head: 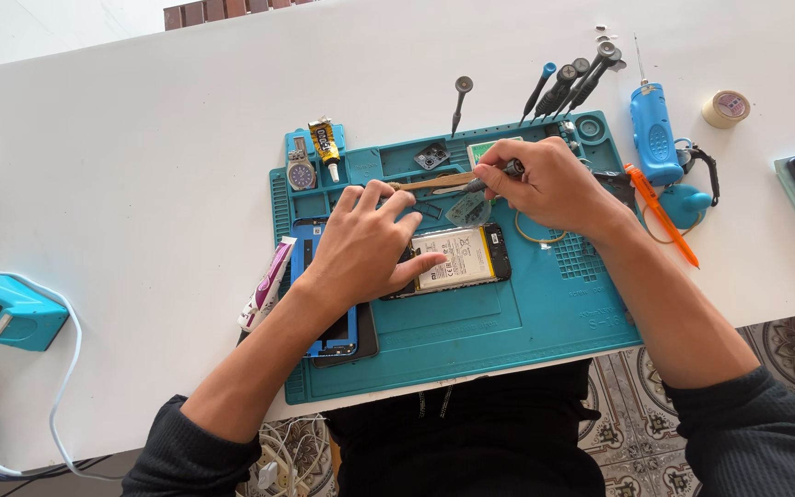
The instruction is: The person pries open the back cover of a blue smartphone using a blue opening tool, removes the back shell, and then uses a screwdriver to unscrew and pry at the internal battery and frame of the disassembled phone on a repair mat.
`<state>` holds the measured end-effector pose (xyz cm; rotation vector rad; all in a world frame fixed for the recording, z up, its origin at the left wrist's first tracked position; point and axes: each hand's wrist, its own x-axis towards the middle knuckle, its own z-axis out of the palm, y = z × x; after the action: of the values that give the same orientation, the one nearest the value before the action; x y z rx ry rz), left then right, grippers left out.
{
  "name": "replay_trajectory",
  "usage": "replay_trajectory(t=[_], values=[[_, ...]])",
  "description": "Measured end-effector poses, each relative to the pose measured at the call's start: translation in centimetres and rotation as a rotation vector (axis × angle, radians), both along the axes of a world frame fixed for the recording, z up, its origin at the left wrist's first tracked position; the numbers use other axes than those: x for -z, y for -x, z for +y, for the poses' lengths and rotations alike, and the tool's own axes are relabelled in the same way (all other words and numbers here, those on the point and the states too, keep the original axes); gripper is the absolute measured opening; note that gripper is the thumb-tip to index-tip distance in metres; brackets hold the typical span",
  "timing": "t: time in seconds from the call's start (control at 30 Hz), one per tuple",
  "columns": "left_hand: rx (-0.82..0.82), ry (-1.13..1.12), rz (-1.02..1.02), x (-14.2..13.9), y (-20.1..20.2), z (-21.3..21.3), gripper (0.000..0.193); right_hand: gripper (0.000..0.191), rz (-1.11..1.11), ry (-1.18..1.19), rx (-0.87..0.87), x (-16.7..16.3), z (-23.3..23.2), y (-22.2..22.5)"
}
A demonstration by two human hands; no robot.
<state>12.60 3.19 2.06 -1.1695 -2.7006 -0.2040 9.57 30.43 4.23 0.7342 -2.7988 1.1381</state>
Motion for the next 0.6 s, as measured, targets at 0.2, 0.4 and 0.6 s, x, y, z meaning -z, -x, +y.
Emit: replay_trajectory(t=[0.2, 0.4, 0.6], values=[[-0.007, -0.044, 0.012, 0.2, 0.5, -0.3, 0.071, 0.026, 0.018, 0.081, 0.008, -0.1, 0.1, 0.1], [-0.040, -0.028, 0.068, 1.1, 1.0, -0.4, 0.077, 0.027, 0.012, 0.062, 0.019, -0.3, -0.1, 0.1], [-0.103, 0.004, 0.033, 1.6, 1.5, -0.8, 0.086, 0.025, 0.061, 0.045, 0.032, -0.5, -0.2, 0.1]])
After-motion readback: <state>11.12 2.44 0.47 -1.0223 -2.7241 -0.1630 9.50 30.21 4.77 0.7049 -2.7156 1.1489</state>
